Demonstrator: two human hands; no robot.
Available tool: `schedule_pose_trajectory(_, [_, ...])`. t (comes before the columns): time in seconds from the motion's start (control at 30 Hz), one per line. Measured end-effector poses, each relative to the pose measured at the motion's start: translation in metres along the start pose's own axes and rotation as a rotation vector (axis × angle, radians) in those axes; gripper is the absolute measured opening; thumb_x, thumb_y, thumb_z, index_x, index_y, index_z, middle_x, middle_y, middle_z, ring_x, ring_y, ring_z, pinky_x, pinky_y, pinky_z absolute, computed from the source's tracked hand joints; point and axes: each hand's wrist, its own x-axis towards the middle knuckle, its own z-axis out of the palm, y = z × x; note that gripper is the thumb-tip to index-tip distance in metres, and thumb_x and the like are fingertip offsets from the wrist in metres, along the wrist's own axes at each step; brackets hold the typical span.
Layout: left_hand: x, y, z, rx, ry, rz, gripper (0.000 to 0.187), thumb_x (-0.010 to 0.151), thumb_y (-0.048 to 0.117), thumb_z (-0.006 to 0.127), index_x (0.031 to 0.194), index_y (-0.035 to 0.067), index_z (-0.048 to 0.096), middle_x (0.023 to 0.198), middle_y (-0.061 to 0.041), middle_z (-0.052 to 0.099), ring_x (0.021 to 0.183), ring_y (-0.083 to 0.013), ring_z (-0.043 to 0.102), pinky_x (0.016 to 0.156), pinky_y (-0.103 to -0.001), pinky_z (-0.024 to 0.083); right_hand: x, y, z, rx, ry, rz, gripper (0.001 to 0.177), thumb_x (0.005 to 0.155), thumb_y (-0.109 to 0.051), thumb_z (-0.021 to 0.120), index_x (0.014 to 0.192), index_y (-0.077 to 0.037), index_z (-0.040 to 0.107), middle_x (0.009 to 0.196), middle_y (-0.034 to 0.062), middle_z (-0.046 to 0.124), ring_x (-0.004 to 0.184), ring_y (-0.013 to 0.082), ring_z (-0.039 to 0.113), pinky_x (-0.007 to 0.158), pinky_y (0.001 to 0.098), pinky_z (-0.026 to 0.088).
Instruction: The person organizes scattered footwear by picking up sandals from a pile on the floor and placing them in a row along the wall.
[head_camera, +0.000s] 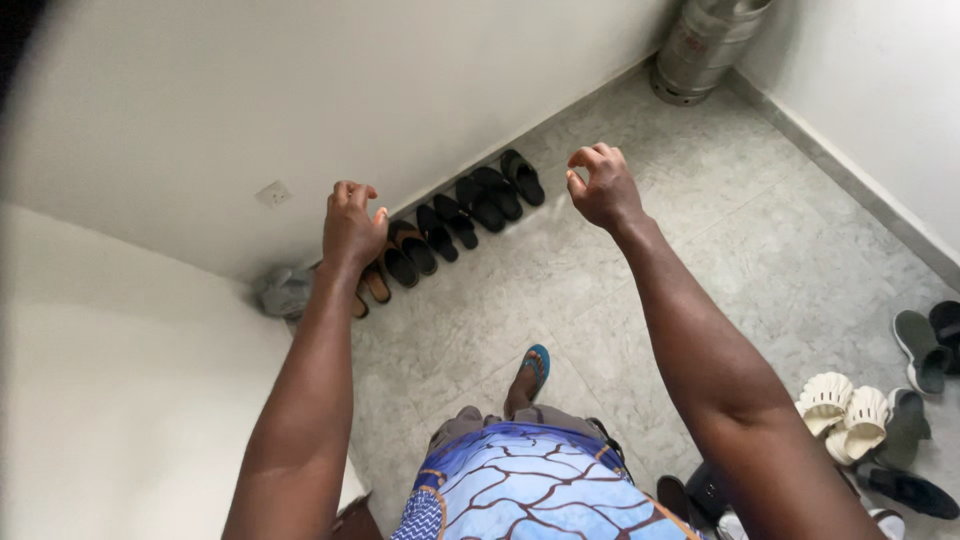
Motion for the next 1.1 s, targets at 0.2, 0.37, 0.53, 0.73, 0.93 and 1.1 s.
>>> schedule_pose_trajectory(0.2, [0.088, 0.090, 0.045, -0.024, -0.121, 0.087, 0.034, 0.089, 0.018, 0.075, 0.119, 0.007, 0.064, 0.131, -0.014, 0.053, 0.126, -0.0340, 0.052, 0.104, -0.046, 0.047, 0.023, 0.071, -0.034, -0.001, 0.056, 0.132, 0.017, 0.095, -0.015, 0.069, 0.108, -0.005, 0.070, 0.114, 0.0145, 0.066, 0.114, 0.0338, 0.059, 0.099, 0.0455, 0.049])
schedule_pose_trajectory(0.37, [0.143, 0.168, 0.095, -0.038, -0.198, 0.277, 0.032, 0.092, 0.017, 0.074, 0.120, 0.007, 0.064, 0.132, -0.015, 0.052, 0.125, -0.0334, 0.053, 0.101, -0.046, 0.049, 0.007, 0.122, -0.067, -0.052, 0.108, 0.256, 0.018, 0.093, -0.013, 0.068, 0.109, -0.005, 0.069, 0.114, 0.0135, 0.064, 0.113, 0.0329, 0.058, 0.097, 0.0442, 0.049])
schedule_pose_trajectory(0.53, [0.186, 0.248, 0.148, -0.132, -0.277, 0.492, 0.032, 0.090, 0.016, 0.076, 0.118, 0.007, 0.064, 0.130, -0.015, 0.053, 0.124, -0.0348, 0.054, 0.101, -0.046, 0.049, -0.026, 0.168, -0.101, -0.117, 0.206, 0.389, 0.018, 0.094, -0.013, 0.068, 0.110, -0.006, 0.068, 0.116, 0.0131, 0.064, 0.112, 0.0327, 0.058, 0.096, 0.0439, 0.049])
schedule_pose_trajectory(0.73, [0.222, 0.339, 0.208, -0.248, -0.333, 0.760, 0.035, 0.086, 0.012, 0.077, 0.117, 0.007, 0.064, 0.129, -0.016, 0.053, 0.121, -0.0361, 0.054, 0.100, -0.047, 0.049, -0.072, 0.216, -0.146, -0.225, 0.320, 0.534, 0.016, 0.094, -0.012, 0.069, 0.108, -0.007, 0.067, 0.111, 0.0126, 0.064, 0.109, 0.0339, 0.058, 0.094, 0.0454, 0.050])
schedule_pose_trajectory(0.93, [0.254, 0.429, 0.254, -0.324, -0.437, 0.947, 0.035, 0.085, 0.012, 0.077, 0.117, 0.007, 0.063, 0.129, -0.015, 0.053, 0.120, -0.0364, 0.053, 0.097, -0.047, 0.049, -0.100, 0.240, -0.186, -0.338, 0.440, 0.648, 0.015, 0.091, -0.011, 0.072, 0.105, -0.006, 0.067, 0.108, 0.0143, 0.065, 0.106, 0.0373, 0.058, 0.092, 0.0478, 0.049])
schedule_pose_trajectory(1.1, [0.284, 0.492, 0.290, -0.386, -0.485, 1.079, 0.034, 0.086, 0.012, 0.076, 0.116, 0.006, 0.062, 0.127, -0.016, 0.053, 0.119, -0.0376, 0.052, 0.099, -0.047, 0.048, -0.103, 0.267, -0.203, -0.371, 0.516, 0.739, 0.014, 0.089, -0.011, 0.072, 0.101, -0.007, 0.068, 0.102, 0.0161, 0.064, 0.103, 0.0378, 0.059, 0.092, 0.0493, 0.049])
